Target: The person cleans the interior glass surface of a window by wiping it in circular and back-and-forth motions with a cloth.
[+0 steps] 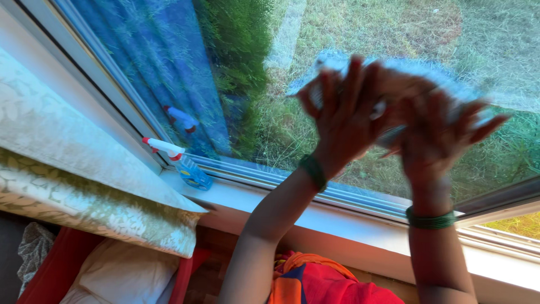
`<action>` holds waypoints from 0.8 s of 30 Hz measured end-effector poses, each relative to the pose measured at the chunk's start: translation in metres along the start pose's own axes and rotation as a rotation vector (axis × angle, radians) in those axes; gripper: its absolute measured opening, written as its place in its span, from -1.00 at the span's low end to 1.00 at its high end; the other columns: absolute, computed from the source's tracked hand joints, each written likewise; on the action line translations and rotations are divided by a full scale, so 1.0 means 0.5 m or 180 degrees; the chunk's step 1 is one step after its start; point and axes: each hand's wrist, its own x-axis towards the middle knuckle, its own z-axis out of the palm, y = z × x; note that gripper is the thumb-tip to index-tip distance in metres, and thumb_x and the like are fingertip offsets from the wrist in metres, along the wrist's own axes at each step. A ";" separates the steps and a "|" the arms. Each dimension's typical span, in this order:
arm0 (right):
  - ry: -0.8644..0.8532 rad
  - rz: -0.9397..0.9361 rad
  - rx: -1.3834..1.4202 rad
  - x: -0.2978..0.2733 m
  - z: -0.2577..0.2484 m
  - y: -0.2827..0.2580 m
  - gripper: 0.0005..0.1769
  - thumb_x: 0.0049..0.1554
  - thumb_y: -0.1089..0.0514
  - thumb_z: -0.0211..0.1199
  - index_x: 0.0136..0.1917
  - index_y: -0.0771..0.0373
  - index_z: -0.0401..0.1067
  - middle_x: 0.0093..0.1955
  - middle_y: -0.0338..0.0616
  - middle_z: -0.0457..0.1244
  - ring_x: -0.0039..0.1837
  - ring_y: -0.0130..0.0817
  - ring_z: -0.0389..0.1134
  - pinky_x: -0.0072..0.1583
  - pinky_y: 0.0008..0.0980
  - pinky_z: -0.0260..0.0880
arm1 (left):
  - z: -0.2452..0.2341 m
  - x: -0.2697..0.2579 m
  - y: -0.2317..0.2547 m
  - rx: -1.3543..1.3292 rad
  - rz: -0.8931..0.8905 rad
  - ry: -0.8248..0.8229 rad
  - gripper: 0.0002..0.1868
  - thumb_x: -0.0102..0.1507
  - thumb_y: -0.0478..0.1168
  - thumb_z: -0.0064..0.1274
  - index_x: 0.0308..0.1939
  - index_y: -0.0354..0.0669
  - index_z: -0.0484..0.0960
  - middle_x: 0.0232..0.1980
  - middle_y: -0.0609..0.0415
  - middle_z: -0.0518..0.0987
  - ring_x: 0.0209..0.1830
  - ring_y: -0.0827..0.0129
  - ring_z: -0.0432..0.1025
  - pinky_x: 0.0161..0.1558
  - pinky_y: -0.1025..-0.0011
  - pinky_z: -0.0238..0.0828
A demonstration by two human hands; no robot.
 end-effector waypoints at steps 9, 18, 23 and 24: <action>-0.0114 0.0340 0.0215 -0.070 -0.021 0.020 -0.67 0.39 -0.05 0.25 0.34 -0.01 0.63 0.76 -0.17 -0.03 0.78 0.13 -0.30 0.65 0.47 -0.45 | 0.059 -0.060 0.072 0.0133 0.0347 0.0208 -0.43 0.53 0.34 -0.18 0.58 0.42 0.34 0.75 0.08 -0.17 0.73 -0.19 -0.48 0.54 -0.42 -0.80; 0.0091 0.0544 0.0362 -0.381 0.085 -0.006 -0.64 0.41 -0.09 0.12 0.33 0.01 0.59 0.77 -0.06 -0.18 0.77 0.11 -0.40 0.64 0.43 -0.52 | 0.105 -0.259 0.063 -0.0350 0.0529 -0.0243 -0.54 0.38 0.25 0.04 0.34 0.45 0.56 0.41 0.24 0.33 0.43 -0.13 0.12 0.48 -0.36 -0.12; 0.0042 0.0659 0.0327 -0.521 0.128 -0.010 -0.63 0.39 -0.06 0.08 0.34 -0.04 0.58 0.77 -0.08 -0.23 0.78 0.07 -0.45 0.65 0.35 -0.58 | 0.153 -0.357 0.062 -0.0311 0.0776 -0.0543 -0.55 0.37 0.20 0.04 0.34 0.43 0.60 0.45 0.23 0.37 0.39 -0.06 0.15 0.44 -0.27 -0.03; -0.0012 0.0644 0.0351 -0.544 0.132 -0.009 -0.64 0.40 -0.04 0.10 0.35 -0.02 0.57 0.76 -0.04 -0.22 0.78 0.09 -0.44 0.64 0.34 -0.58 | 0.161 -0.372 0.063 -0.0195 0.0809 -0.0460 -0.56 0.36 0.21 0.04 0.32 0.46 0.60 0.43 0.26 0.37 0.36 -0.06 0.14 0.40 -0.25 -0.05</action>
